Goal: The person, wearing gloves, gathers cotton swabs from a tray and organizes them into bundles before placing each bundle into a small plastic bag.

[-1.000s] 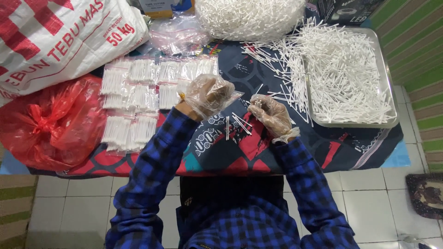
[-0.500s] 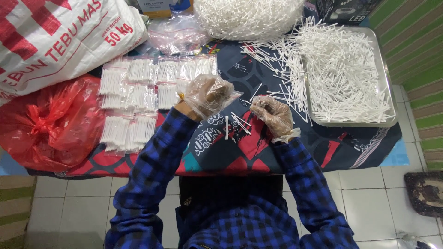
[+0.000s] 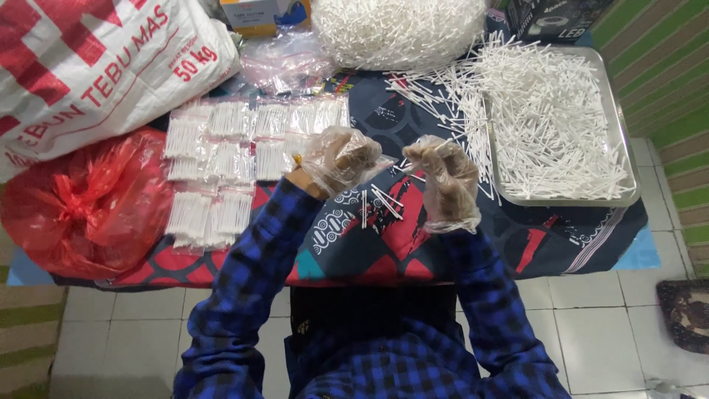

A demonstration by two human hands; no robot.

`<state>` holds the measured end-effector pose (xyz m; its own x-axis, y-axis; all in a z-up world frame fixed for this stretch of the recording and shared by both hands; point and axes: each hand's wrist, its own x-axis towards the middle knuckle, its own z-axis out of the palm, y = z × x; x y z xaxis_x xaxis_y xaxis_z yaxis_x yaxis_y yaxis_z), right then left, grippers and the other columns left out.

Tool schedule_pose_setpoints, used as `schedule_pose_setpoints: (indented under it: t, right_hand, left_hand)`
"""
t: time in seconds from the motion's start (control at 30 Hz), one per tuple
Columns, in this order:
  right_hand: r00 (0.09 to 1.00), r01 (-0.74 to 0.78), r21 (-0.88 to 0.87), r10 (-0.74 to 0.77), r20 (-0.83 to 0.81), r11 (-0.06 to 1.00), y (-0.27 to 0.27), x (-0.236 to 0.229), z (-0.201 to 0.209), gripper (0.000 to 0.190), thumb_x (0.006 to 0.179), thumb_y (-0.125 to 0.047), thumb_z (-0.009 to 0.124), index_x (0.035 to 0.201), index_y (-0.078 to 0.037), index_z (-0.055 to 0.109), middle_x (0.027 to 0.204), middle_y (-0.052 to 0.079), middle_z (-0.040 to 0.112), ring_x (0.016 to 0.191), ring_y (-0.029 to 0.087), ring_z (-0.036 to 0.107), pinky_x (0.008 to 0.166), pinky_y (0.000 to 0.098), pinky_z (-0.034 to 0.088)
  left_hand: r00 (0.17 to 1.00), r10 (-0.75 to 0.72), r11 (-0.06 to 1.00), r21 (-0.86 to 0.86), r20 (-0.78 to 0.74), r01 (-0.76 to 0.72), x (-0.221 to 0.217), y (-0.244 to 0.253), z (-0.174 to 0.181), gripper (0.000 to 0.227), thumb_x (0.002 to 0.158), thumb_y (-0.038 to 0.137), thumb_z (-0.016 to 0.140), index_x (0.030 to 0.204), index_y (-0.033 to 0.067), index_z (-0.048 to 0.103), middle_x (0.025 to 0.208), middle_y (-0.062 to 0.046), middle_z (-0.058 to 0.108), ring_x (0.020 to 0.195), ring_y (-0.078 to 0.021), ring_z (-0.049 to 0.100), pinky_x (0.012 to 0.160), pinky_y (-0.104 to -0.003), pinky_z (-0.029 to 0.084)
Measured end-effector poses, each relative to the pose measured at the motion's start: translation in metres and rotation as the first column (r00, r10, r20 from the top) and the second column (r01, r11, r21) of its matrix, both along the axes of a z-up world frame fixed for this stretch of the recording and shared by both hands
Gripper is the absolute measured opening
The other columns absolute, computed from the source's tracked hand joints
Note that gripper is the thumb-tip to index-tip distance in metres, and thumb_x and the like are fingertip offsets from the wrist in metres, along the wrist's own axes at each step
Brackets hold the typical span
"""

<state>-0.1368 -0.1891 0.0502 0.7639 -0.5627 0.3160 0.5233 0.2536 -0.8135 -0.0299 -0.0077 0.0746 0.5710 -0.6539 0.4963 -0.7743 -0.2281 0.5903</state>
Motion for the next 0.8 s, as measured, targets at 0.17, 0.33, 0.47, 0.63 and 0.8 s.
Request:
schedule_pose_setpoints:
  t: [0.17, 0.33, 0.47, 0.63, 0.8]
  right_hand:
    - [0.996, 0.038, 0.063, -0.043, 0.076, 0.997, 0.021, 0.016, 0.003, 0.012, 0.092, -0.008, 0.076, 0.090, -0.003, 0.065, 0.102, 0.019, 0.068, 0.094, 0.033, 0.074, 0.090, 0.0519, 0.064]
    - [0.992, 0.083, 0.049, -0.087, 0.087, 0.995, 0.029, 0.020, 0.004, 0.010, 0.092, -0.005, 0.074, 0.090, 0.001, 0.065, 0.096, 0.020, 0.067, 0.093, 0.032, 0.074, 0.091, 0.0499, 0.062]
    - [0.989, 0.086, 0.059, -0.092, 0.120, 0.995, 0.028, 0.024, 0.002, 0.011, 0.092, -0.003, 0.074, 0.091, 0.000, 0.063, 0.097, 0.020, 0.065, 0.094, 0.032, 0.073, 0.091, 0.0496, 0.062]
    - [0.994, 0.045, 0.053, -0.050, 0.097, 0.998, 0.034, 0.021, 0.007, 0.011, 0.091, -0.001, 0.074, 0.091, 0.001, 0.064, 0.094, 0.019, 0.065, 0.094, 0.033, 0.073, 0.090, 0.0477, 0.061]
    - [0.997, 0.079, -0.038, -0.079, 0.008, 0.996, 0.047, 0.009, 0.029, 0.009, 0.090, -0.002, 0.076, 0.092, 0.000, 0.067, 0.098, 0.016, 0.070, 0.108, 0.022, 0.062, 0.094, 0.0417, 0.057]
  left_hand:
    - [0.999, -0.019, 1.000, 0.013, 0.047, 0.019, -0.013, -0.008, 0.013, 0.025, 0.096, 0.033, 0.062, 0.086, 0.0105, 0.065, 0.078, -0.008, 0.063, 0.083, -0.0325, 0.064, 0.074, -0.036, 0.045]
    - [0.997, -0.020, 1.000, 0.020, 0.078, 0.019, -0.018, -0.012, 0.025, 0.028, 0.096, 0.034, 0.061, 0.081, 0.0106, 0.067, 0.073, -0.007, 0.063, 0.079, -0.0332, 0.065, 0.069, -0.037, 0.047]
    - [0.995, -0.011, 1.000, 0.022, 0.095, 0.009, -0.022, -0.015, 0.031, 0.032, 0.095, 0.034, 0.061, 0.076, 0.0108, 0.069, 0.067, -0.007, 0.064, 0.074, -0.0339, 0.066, 0.065, -0.037, 0.049]
    - [0.994, -0.003, 1.000, 0.018, 0.112, 0.001, -0.023, -0.016, 0.039, 0.036, 0.095, 0.035, 0.060, 0.070, 0.0110, 0.072, 0.062, -0.007, 0.065, 0.070, -0.0345, 0.067, 0.061, -0.037, 0.051]
    - [0.799, -0.012, 0.958, 0.236, 0.601, -0.163, 0.002, -0.004, 0.002, 0.011, 0.092, 0.024, 0.054, 0.096, 0.0221, 0.064, 0.077, -0.007, 0.061, 0.072, -0.0305, 0.060, 0.061, -0.037, 0.049]
